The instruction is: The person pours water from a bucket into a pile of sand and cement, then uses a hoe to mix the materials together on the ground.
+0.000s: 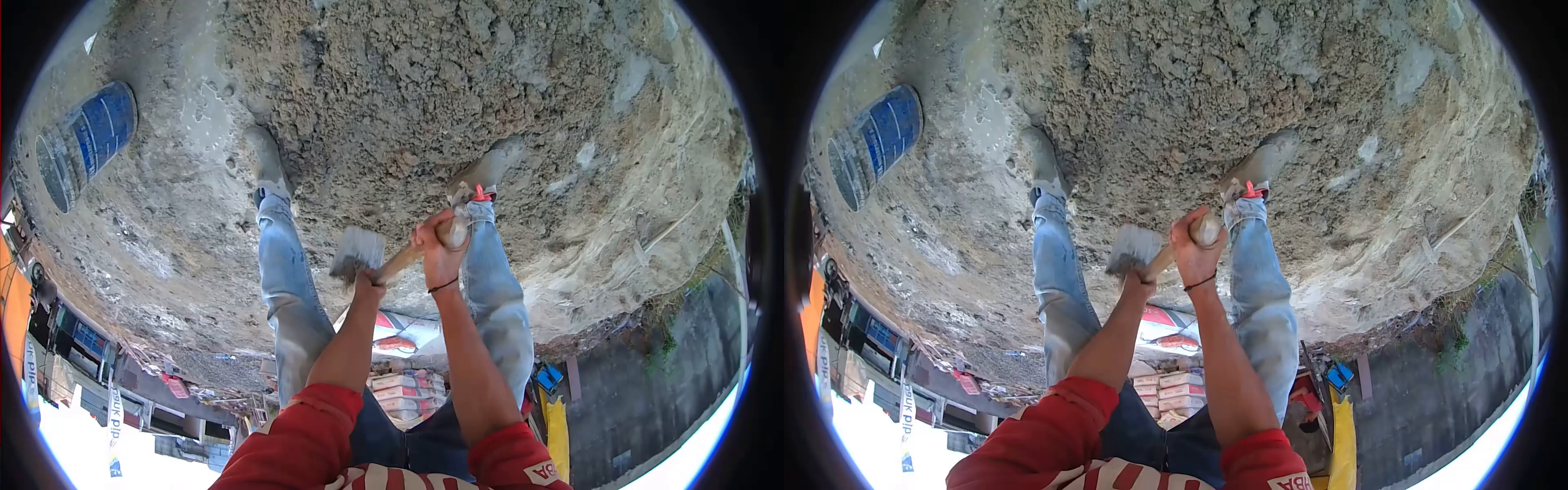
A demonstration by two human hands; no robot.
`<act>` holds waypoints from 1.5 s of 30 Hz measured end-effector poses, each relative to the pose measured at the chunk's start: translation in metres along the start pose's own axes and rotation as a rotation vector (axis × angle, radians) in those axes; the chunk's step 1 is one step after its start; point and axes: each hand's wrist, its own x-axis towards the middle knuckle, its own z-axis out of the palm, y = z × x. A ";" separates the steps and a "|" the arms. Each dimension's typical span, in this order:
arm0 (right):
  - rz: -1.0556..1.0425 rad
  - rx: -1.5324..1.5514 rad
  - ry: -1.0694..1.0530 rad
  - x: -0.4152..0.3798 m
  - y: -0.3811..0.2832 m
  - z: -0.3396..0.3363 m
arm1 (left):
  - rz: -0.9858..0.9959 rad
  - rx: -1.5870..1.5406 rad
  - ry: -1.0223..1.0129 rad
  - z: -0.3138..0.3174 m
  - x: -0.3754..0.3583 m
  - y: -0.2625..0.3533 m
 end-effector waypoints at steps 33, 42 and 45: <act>0.091 -0.071 -0.219 0.005 -0.091 0.127 | -0.094 -0.424 -0.147 0.035 -0.166 0.008; -0.216 0.048 -0.087 0.061 -0.066 0.163 | 0.136 -0.037 -0.086 0.178 -0.118 0.134; -0.337 0.166 -0.042 0.061 -0.136 0.160 | 0.259 0.148 -0.160 0.254 -0.188 0.139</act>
